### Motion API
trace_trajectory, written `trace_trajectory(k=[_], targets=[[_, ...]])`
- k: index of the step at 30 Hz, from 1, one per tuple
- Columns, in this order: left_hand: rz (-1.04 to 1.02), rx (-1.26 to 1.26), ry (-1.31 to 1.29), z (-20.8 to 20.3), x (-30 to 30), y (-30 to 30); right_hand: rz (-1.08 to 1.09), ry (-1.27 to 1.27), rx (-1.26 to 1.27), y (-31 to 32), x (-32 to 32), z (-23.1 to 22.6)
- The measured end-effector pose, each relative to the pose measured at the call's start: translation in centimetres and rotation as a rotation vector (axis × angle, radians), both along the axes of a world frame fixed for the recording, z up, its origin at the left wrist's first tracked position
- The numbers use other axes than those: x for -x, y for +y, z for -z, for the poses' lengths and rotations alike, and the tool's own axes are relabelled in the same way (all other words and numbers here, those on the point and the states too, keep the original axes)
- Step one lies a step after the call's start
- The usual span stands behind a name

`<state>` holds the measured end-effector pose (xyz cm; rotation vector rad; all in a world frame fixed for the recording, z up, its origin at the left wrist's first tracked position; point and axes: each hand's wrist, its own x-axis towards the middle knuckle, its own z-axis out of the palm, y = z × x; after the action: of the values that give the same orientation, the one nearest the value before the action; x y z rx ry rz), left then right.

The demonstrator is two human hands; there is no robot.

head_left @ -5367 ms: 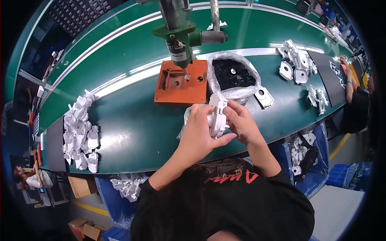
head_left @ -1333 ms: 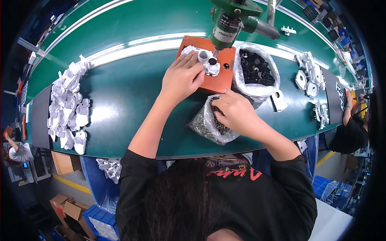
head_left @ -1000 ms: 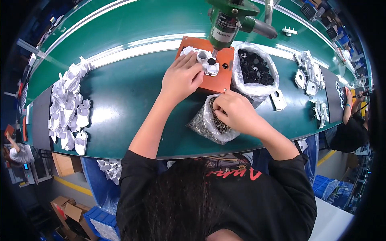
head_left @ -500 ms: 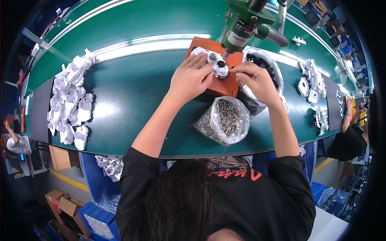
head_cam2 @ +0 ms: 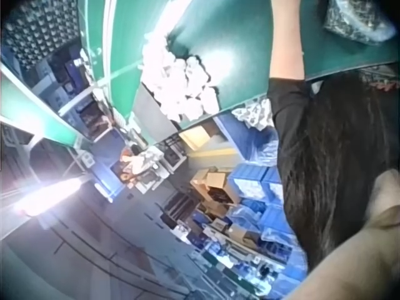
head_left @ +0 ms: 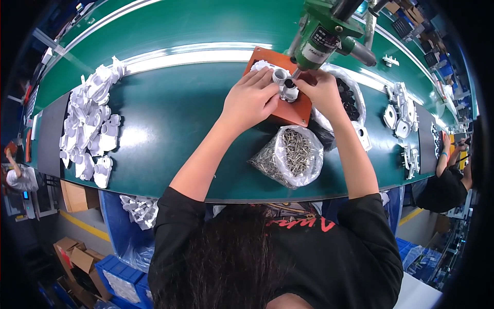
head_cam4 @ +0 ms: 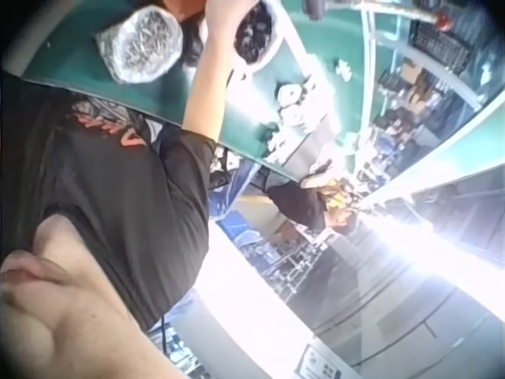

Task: Assembling plastic housing components and small inserts using a manual press machine on an assembly line.

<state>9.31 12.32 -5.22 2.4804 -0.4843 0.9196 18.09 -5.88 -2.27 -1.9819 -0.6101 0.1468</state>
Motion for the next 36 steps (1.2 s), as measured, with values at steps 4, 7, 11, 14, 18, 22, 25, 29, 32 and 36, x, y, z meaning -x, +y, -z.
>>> trace_trajectory(k=[4,7,11,14,18,22,25,29,32,36], targets=[[0.01,0.009,0.005,-0.3,0.0,0.0,0.001,-0.028,-0.054,0.4,0.0,0.9],[0.007,0.008,0.004,-0.1,-0.1,0.0,0.064,-0.057,-0.028,0.6,0.4,0.7],[0.007,0.005,-0.001,-0.2,-0.1,0.1,0.019,0.015,-0.019,0.3,0.6,0.3],[-0.009,0.0,0.01,-0.1,0.0,0.0,-0.041,-0.119,-0.017,-0.8,0.8,1.0],[-0.002,-0.002,0.035,-0.1,0.0,-0.1,-0.09,-0.307,0.021,-1.2,2.6,1.1],[-0.004,-0.007,0.028,-0.1,-0.1,-0.1,-0.118,-0.493,0.139,-1.6,3.1,1.2],[-0.004,-0.009,0.022,-0.1,-0.1,-0.1,-0.126,-0.547,0.194,-1.7,3.0,1.5],[-0.011,0.004,0.001,0.0,0.0,0.1,-0.12,-0.545,0.221,-1.7,3.5,1.3],[-0.005,0.004,0.007,0.2,0.0,0.2,0.016,-0.384,0.015,-3.3,2.1,1.6],[0.024,-0.004,-0.027,-0.3,0.0,-0.1,0.259,-0.254,-0.403,-9.7,-5.5,1.3]])
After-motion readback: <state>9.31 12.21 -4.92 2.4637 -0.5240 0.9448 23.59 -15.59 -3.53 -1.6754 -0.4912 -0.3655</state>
